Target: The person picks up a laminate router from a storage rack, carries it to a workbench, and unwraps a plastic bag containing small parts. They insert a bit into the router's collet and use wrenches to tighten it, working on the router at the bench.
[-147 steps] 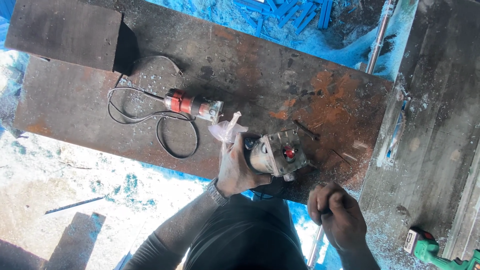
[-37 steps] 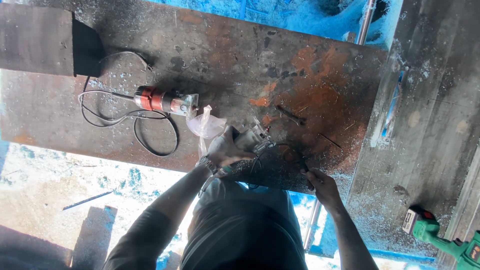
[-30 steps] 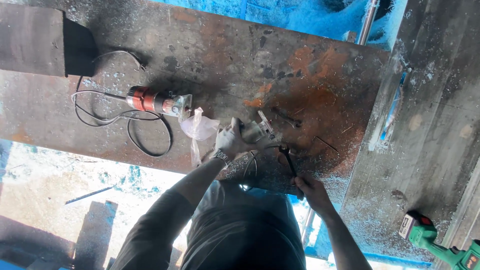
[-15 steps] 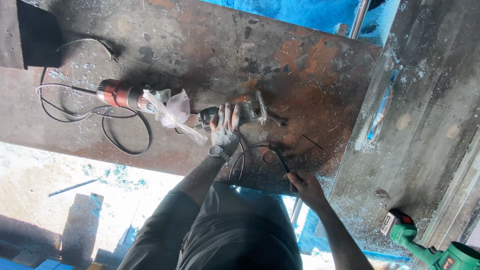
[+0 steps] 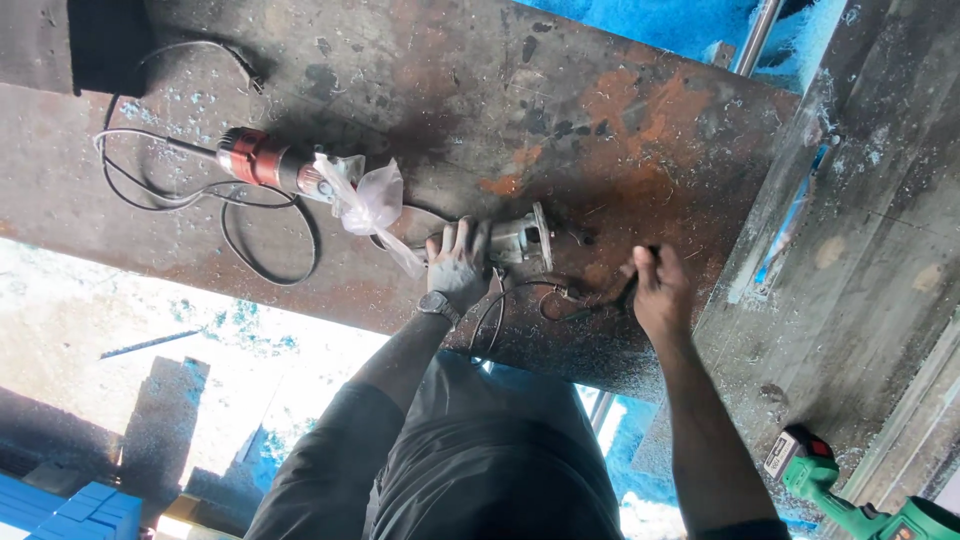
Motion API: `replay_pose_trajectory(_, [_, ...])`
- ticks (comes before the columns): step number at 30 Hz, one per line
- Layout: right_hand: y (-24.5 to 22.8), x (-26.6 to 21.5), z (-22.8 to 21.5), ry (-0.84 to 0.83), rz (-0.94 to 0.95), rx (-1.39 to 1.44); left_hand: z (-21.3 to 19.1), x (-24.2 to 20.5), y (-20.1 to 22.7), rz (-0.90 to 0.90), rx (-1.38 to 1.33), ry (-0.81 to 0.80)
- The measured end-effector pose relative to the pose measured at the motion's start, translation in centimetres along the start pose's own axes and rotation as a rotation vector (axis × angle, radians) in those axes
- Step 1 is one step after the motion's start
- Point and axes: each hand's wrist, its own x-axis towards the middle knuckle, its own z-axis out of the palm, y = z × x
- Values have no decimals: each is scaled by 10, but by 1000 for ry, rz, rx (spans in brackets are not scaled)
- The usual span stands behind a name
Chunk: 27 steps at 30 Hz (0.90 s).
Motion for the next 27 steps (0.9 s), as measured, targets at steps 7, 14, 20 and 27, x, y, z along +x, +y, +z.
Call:
replay_pose_trajectory(7, [36, 17, 95, -408, -131, -485, -5, 8, -8, -51, -37, -299])
replay_pose_trajectory(14, [38, 16, 106, -263, -129, -505, -19, 13, -7, -78, -69, -223])
replay_pose_trajectory(20, [46, 15, 100, -554, 163, -733, -32, 24, -7, -89, -138, -262])
replay_pose_trajectory(27, [17, 12, 50, -421, 46, -613, -72, 11, -14, -75, -358, -172])
